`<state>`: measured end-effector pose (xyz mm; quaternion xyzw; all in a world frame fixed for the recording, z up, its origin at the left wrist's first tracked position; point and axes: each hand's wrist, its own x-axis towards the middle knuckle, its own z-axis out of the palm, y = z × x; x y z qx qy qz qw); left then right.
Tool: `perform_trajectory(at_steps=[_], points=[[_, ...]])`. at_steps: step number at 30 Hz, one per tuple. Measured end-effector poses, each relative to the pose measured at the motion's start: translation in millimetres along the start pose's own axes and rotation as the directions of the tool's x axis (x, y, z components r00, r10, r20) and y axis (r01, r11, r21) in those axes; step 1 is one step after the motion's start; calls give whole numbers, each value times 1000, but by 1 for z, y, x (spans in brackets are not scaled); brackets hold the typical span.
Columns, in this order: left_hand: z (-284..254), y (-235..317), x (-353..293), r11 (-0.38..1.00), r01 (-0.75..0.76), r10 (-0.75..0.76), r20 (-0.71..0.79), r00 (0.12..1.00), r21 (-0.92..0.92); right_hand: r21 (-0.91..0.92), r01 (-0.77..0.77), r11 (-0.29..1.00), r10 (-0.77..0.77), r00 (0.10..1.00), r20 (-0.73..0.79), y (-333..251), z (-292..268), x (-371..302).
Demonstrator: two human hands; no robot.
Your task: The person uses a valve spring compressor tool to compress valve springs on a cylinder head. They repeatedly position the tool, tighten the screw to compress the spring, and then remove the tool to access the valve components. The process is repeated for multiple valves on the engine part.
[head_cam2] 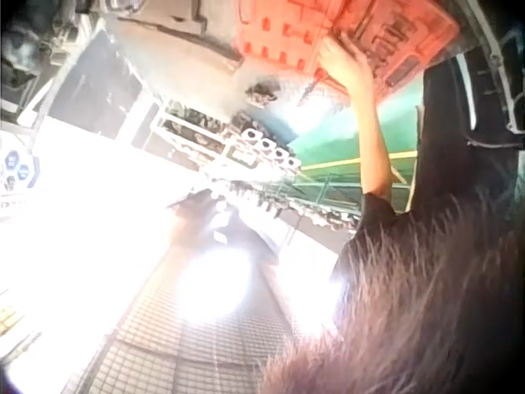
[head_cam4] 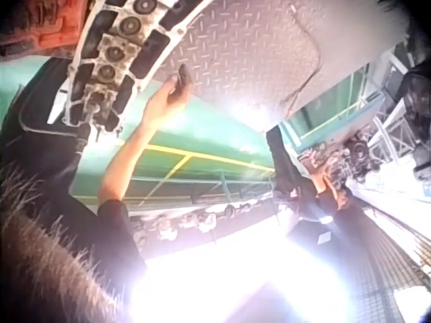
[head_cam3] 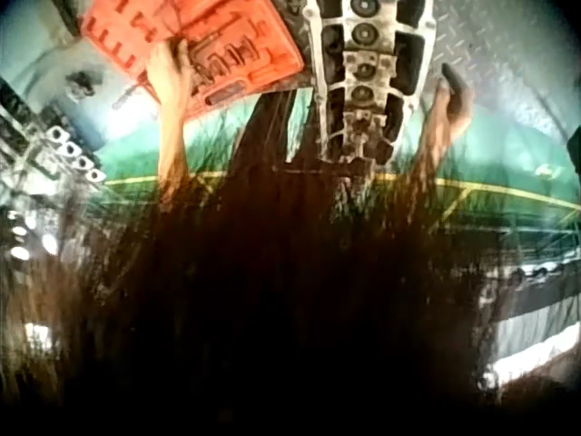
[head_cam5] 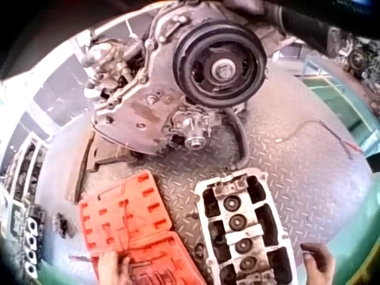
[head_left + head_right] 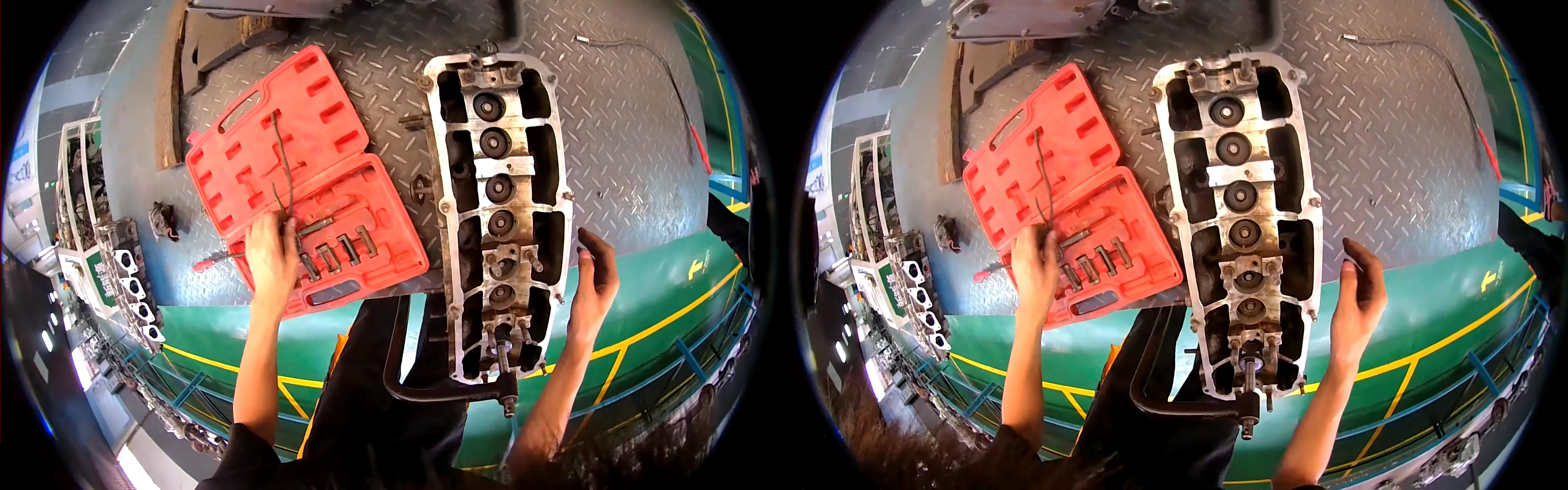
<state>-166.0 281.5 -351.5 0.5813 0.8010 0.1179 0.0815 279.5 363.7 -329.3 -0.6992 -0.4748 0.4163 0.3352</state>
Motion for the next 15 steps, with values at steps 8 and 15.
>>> perform_trajectory(at_steps=[8, 15], points=[[-118, -7, -6, 994, -85, 67, -225, 972, -70, 138, -81, 987, 115, 957, -264, -5, -23, -77], [-176, 100, 5, 636, -446, 683, 190, 705, -630, 185, -126, 975, 176, 943, -284, -27, -5, -145]])
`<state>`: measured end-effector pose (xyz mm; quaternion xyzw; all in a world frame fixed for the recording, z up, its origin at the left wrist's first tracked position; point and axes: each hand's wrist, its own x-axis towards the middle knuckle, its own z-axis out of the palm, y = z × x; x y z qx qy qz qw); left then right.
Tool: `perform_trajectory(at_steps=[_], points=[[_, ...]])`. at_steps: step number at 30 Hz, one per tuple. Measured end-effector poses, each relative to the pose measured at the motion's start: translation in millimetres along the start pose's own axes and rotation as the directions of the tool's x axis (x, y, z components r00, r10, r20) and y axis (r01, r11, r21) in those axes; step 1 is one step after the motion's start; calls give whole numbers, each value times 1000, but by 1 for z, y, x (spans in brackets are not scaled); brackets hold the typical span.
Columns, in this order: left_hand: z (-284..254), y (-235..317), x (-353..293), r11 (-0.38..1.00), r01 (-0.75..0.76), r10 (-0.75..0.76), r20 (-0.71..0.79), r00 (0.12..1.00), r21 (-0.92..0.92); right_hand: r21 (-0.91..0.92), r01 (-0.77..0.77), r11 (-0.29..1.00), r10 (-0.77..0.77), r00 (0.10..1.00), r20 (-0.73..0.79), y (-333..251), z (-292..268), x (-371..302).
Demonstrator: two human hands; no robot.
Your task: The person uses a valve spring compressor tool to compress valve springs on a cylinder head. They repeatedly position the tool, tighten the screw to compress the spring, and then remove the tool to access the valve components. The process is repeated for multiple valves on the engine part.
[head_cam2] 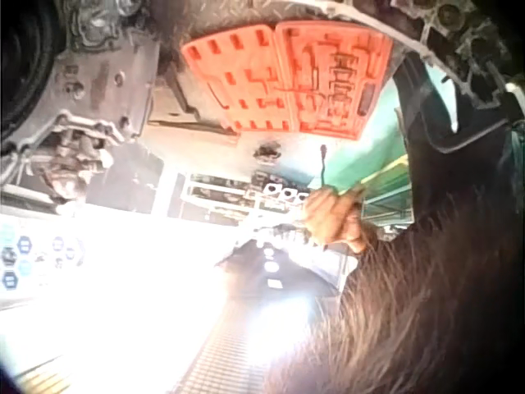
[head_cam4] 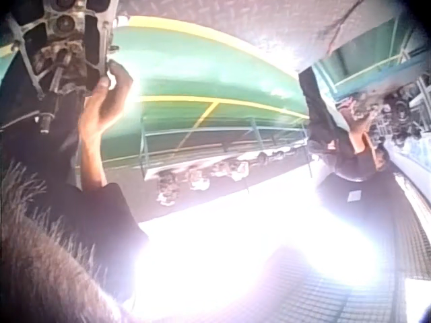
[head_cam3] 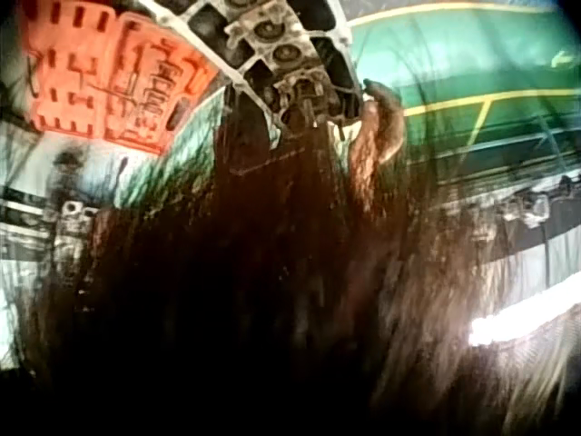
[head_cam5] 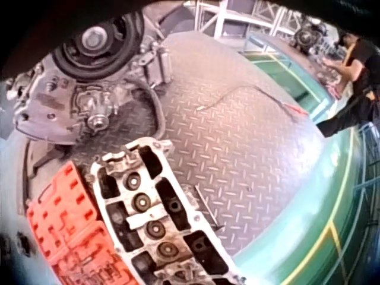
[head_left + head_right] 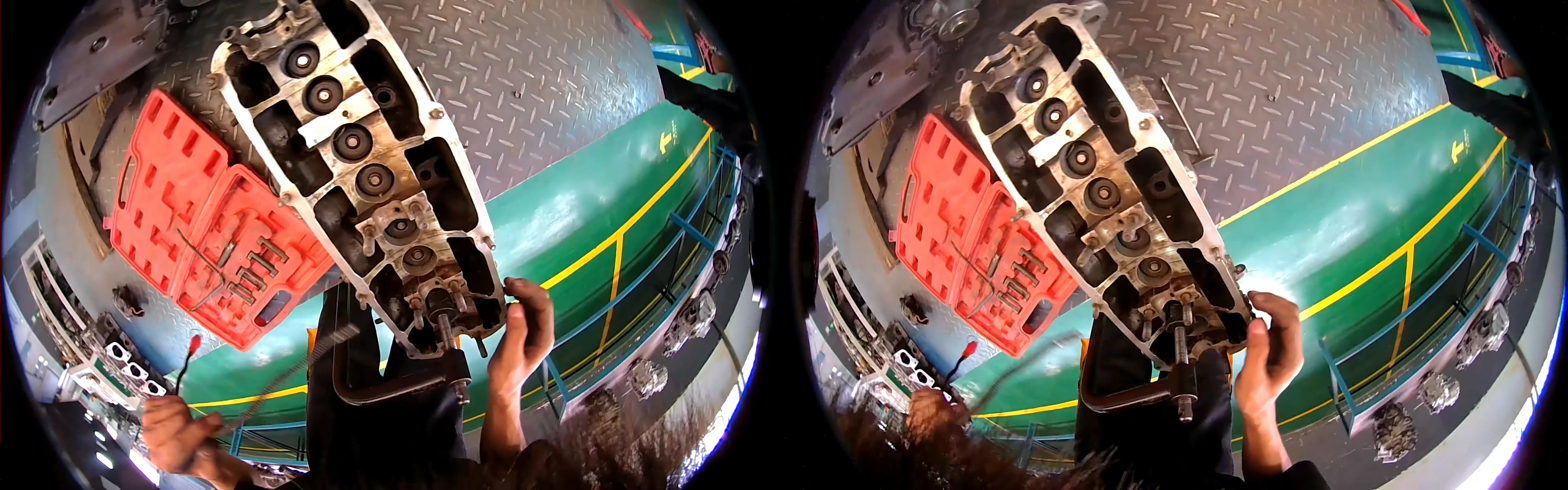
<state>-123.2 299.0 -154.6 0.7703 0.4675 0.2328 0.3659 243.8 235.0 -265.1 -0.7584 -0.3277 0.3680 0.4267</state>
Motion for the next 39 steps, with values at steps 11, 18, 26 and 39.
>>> perform_trajectory(at_steps=[11, 18, 26, 39], points=[[53, 11, 50, 979, -203, 201, 240, 950, -17, -14, 23, 1000, -23, 1000, -4, 3, 14, -8], [45, 38, 33, 954, -8, -173, 572, 801, 301, -28, -2, 1000, 1, 1000, -24, 9, 8, -9], [68, 44, 36, 988, -33, -44, 474, 879, 152, -9, 24, 1000, -23, 1000, 21, 11, 11, -8], [76, 28, 78, 998, -60, 39, 455, 889, 31, 40, 21, 999, -22, 1000, 22, 10, 13, -4]])
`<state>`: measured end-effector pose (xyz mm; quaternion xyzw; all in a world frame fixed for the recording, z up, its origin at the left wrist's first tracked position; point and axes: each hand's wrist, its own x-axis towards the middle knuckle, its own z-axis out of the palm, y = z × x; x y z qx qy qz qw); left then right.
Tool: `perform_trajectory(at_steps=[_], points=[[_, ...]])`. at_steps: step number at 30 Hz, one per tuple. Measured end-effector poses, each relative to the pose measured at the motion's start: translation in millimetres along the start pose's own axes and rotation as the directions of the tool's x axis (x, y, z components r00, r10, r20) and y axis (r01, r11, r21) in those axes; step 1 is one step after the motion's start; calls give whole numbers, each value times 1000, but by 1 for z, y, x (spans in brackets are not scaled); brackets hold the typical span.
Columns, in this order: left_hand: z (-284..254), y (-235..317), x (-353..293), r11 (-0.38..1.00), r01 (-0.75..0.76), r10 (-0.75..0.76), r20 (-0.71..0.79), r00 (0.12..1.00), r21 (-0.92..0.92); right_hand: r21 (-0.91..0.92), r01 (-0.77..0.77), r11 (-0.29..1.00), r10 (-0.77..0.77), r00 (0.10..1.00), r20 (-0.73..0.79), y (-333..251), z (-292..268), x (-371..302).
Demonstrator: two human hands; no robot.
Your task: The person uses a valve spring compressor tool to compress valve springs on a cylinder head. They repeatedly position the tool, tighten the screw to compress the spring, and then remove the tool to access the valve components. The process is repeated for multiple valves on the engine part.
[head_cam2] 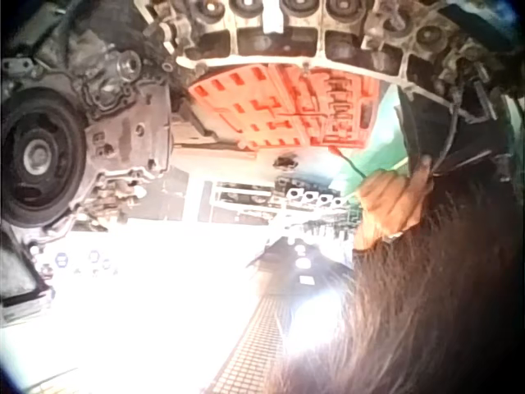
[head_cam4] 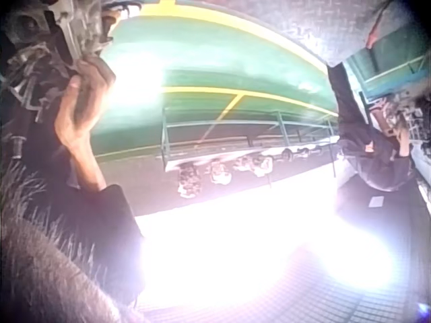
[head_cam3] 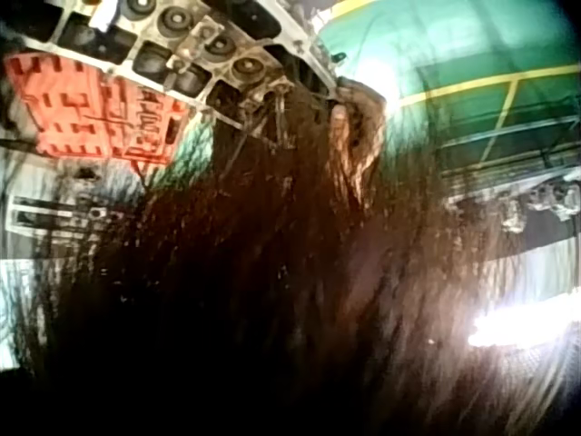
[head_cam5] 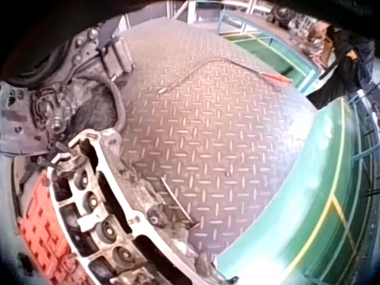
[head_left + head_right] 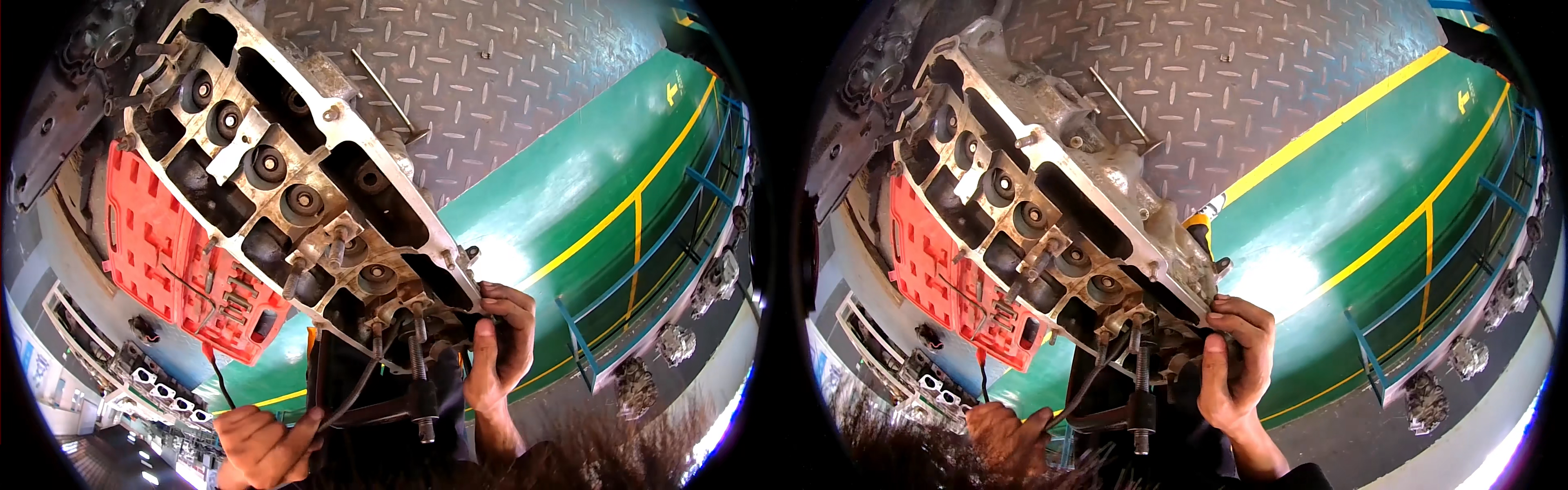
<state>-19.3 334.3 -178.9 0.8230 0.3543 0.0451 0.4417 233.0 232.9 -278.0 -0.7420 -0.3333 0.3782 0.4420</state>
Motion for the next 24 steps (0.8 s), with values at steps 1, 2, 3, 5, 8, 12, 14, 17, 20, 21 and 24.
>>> perform_trajectory(at_steps=[1, 2, 3, 5, 8, 12, 14, 17, 20, 21, 24], points=[[1, -2, -2, 990, -112, 118, -61, 991, 89, -1, -2, 1000, 2, 1000, -5, -1, -1, -2], [4, -4, -5, 959, -216, 238, -110, 965, 184, -51, 9, 999, -9, 1000, -11, -2, -2, -4], [6, -7, -10, 909, -308, 358, -146, 922, 282, -100, 18, 995, -20, 1000, -16, -4, -4, -4], [14, -9, -37, 924, -292, 340, -184, 922, 248, -166, 62, 984, -68, 997, -29, -9, -7, -3], [15, -4, -56, 928, -288, 344, -247, 906, 236, -170, 123, 978, -135, 989, -65, -19, -15, 1], [10, 3, -71, 917, -301, 375, -304, 876, 262, -156, 299, 942, -289, 954, 83, -49, -24, 23], [8, 5, -78, 911, -303, 388, -332, 860, 281, -79, 427, 901, -395, 881, 262, -60, -23, 42], [6, 4, -83, 899, -316, 417, -377, 827, 303, -38, 513, 857, -395, 703, 591, -87, -17, 69], [2, 4, -89, 886, -327, 446, -406, 798, 330, 30, 522, 852, -379, 578, 723, -106, -4, 78], [0, 4, -91, 881, -329, 455, -419, 786, 340, 80, 546, 834, -424, 541, 727, -104, 0, 78], [-5, 8, -99, 865, -325, 483, -457, 747, 383, 189, 554, 811, -478, 441, 760, -98, 6, 76]])
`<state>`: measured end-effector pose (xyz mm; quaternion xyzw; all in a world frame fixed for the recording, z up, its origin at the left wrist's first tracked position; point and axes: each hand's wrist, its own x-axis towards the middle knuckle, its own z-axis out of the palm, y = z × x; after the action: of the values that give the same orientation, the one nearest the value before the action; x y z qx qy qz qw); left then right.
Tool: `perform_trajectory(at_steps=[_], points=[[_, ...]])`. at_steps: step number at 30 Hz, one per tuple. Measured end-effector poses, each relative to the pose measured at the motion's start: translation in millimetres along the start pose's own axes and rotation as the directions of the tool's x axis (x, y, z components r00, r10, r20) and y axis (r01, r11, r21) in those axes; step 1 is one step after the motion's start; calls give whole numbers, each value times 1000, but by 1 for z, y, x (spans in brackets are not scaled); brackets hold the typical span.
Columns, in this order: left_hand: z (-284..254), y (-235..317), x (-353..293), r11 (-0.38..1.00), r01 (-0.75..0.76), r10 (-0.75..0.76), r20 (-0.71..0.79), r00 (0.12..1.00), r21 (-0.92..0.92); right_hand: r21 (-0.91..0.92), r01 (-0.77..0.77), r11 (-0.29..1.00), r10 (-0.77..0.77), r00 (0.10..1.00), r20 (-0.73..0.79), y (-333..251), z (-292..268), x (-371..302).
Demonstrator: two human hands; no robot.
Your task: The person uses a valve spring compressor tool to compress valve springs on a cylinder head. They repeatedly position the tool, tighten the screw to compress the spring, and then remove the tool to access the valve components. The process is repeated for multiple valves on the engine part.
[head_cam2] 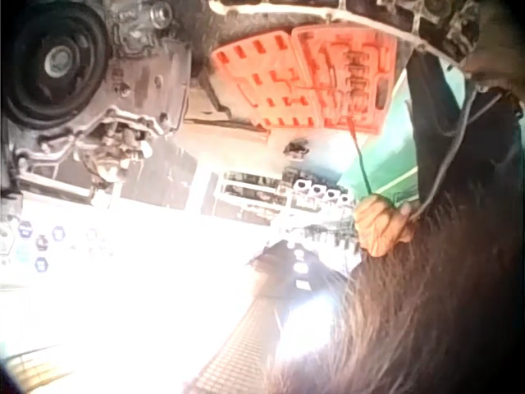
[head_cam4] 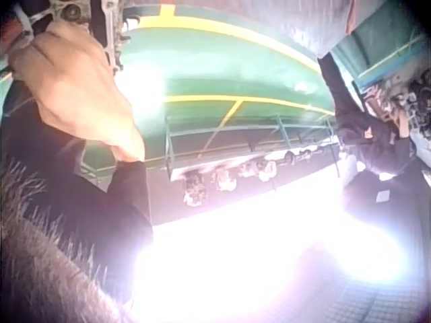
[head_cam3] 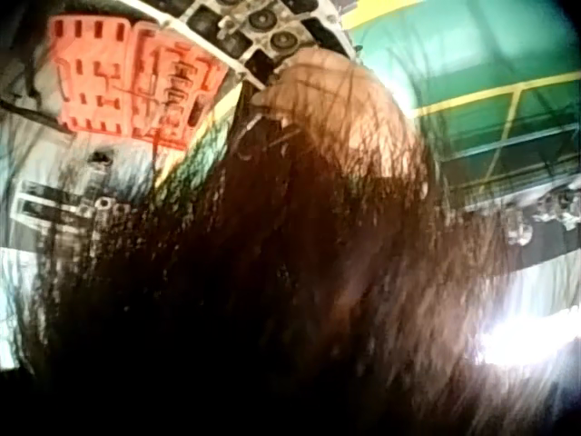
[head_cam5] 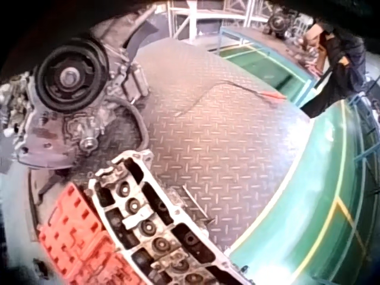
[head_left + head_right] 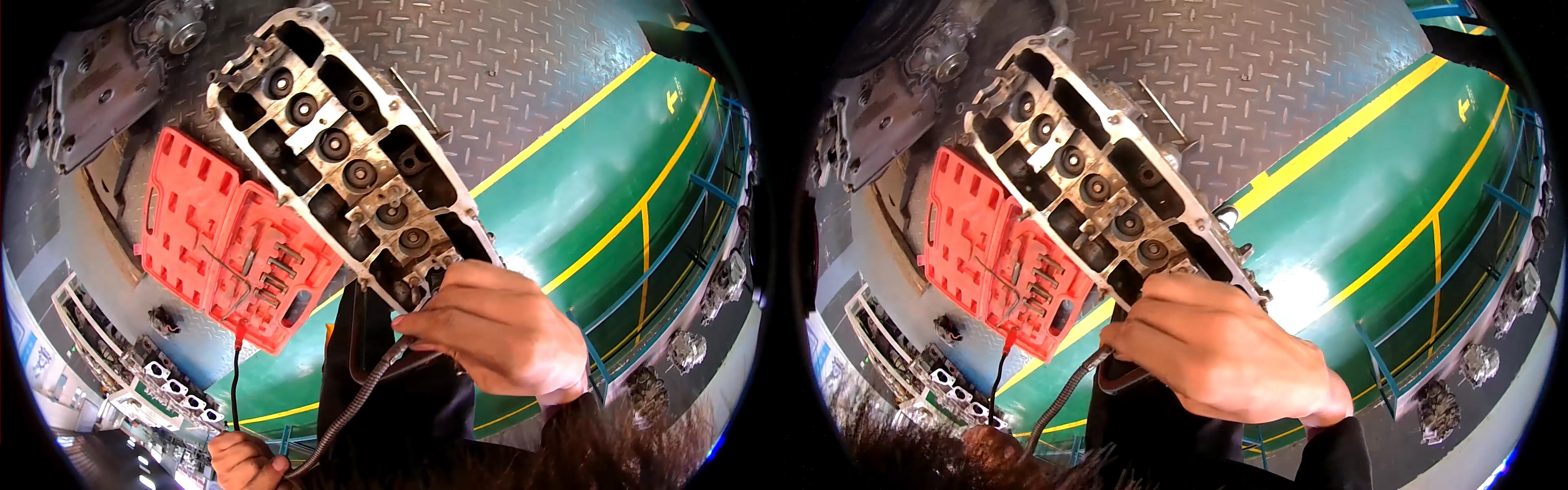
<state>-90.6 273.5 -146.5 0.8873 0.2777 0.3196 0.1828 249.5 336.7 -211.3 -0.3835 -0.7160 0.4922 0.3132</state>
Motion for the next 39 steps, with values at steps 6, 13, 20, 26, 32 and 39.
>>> perform_trajectory(at_steps=[6, 13, 20, 26, 32, 39], points=[[-22, 32, -16, 869, 228, -169, -171, 971, 439, -196, -162, 967, 116, 967, -226, -8, 1, -1], [28, -92, -90, 506, 341, -323, -192, 927, 792, 564, -293, 772, 635, 402, -660, -31, 28, -75], [78, -163, -136, 603, 336, -492, 6, 870, 724, 826, -126, 549, 818, 281, -502, -41, 88, -129], [72, -49, -36, 724, 688, -689, -3, 725, 49, 781, -331, 529, 820, 437, -370, -80, 88, -114], [87, -4, 67, 878, 246, -57, 419, 906, -411, 712, -225, 666, 641, 661, -391, -74, 99, -91], [93, -19, 95, 951, 13, 154, 513, 845, -308, 549, -353, 758, 627, 627, -462, -71, 91, -83]])
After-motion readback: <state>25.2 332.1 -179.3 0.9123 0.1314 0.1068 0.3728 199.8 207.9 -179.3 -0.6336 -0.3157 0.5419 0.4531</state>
